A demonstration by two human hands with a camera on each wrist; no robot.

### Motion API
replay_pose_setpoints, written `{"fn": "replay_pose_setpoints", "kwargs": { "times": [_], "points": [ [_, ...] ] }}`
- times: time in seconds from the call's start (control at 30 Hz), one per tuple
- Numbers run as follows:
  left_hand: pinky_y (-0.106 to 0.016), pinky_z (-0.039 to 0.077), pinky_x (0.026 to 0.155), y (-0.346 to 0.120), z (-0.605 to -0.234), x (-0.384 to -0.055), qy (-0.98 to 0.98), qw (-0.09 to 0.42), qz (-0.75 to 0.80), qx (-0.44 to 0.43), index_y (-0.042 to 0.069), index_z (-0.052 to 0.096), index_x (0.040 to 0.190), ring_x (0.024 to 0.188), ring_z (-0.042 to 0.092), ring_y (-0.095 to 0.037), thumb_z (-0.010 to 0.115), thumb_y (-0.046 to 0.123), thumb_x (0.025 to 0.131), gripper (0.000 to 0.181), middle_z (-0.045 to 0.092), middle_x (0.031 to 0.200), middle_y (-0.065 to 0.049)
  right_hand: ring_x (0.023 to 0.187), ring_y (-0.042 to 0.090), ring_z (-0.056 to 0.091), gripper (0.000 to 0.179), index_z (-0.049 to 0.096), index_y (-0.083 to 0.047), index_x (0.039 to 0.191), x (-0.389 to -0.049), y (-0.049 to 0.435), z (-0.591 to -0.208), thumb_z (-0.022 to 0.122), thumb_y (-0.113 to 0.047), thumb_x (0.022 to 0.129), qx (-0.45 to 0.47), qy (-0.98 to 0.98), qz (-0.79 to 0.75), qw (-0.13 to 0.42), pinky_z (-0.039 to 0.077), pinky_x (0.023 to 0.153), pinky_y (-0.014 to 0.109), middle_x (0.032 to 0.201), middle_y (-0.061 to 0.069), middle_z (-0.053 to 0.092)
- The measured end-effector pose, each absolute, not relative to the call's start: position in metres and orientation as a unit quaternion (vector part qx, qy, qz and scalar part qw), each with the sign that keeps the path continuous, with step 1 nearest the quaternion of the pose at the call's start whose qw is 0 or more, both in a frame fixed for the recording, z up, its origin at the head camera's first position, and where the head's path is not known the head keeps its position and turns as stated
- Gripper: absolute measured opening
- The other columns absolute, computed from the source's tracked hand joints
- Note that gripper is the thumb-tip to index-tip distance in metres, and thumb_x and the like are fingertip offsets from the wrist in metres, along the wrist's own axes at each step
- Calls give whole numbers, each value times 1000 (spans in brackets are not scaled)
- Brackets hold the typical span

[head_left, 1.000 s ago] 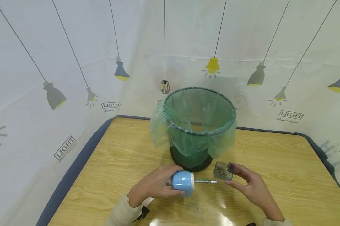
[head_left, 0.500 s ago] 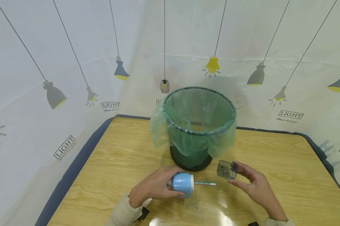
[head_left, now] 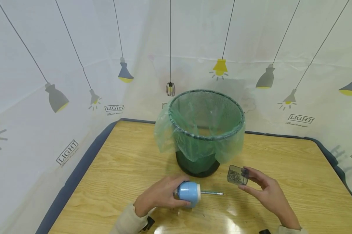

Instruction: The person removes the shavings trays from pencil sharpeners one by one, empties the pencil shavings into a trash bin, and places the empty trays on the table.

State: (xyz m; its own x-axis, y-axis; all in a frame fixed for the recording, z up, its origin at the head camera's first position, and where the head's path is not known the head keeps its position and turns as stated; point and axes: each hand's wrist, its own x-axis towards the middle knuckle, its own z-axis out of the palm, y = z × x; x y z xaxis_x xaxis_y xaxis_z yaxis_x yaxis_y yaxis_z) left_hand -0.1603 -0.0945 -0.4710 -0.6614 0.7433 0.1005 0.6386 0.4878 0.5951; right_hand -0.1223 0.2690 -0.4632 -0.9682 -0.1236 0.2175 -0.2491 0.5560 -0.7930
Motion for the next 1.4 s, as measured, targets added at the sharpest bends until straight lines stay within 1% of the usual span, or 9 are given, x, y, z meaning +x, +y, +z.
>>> {"fn": "replay_pose_setpoints", "kwargs": {
  "times": [0.23,0.4,0.57,0.87,1.1,1.4],
  "points": [
    [-17,50,74,-94,-475,-158,864,101,301,391,16,55,132,91,59,-3,75,50,85,62,65,113,0,105,-7,59,61,54,-7,140,-121,271,-463,79,-17,85,111,-876,463,72,46,88,8,118,12,68],
    [-17,50,74,-94,-477,-156,865,95,294,395,16,56,130,91,59,-3,74,52,84,61,65,112,1,105,-6,60,60,55,-7,139,-121,271,-463,79,-14,85,121,-872,467,78,47,88,8,116,12,69],
    [-17,50,75,-94,-479,-155,864,97,293,398,16,56,129,91,59,-2,74,52,85,60,65,112,2,105,-6,60,60,55,-8,139,-120,272,-464,79,-14,85,121,-872,468,77,47,87,8,117,12,69],
    [-18,51,75,-94,-483,-154,864,116,296,391,16,57,129,91,59,-2,75,51,84,60,65,114,2,104,-6,60,59,55,-7,139,-119,272,-463,79,-14,85,119,-873,466,78,47,86,8,116,11,69],
    [-20,52,76,-93,-481,-153,865,129,293,386,18,56,131,94,59,-3,77,51,83,62,64,116,2,104,-6,59,61,54,-7,140,-118,274,-463,79,-18,86,99,-878,462,72,47,86,8,117,12,68],
    [-20,52,77,-94,-481,-153,869,118,277,393,20,56,132,95,59,-4,77,55,80,65,64,117,2,105,-10,57,62,53,-9,142,-117,276,-458,78,-21,87,84,-881,461,64,47,85,9,120,13,67]
  ]
}}
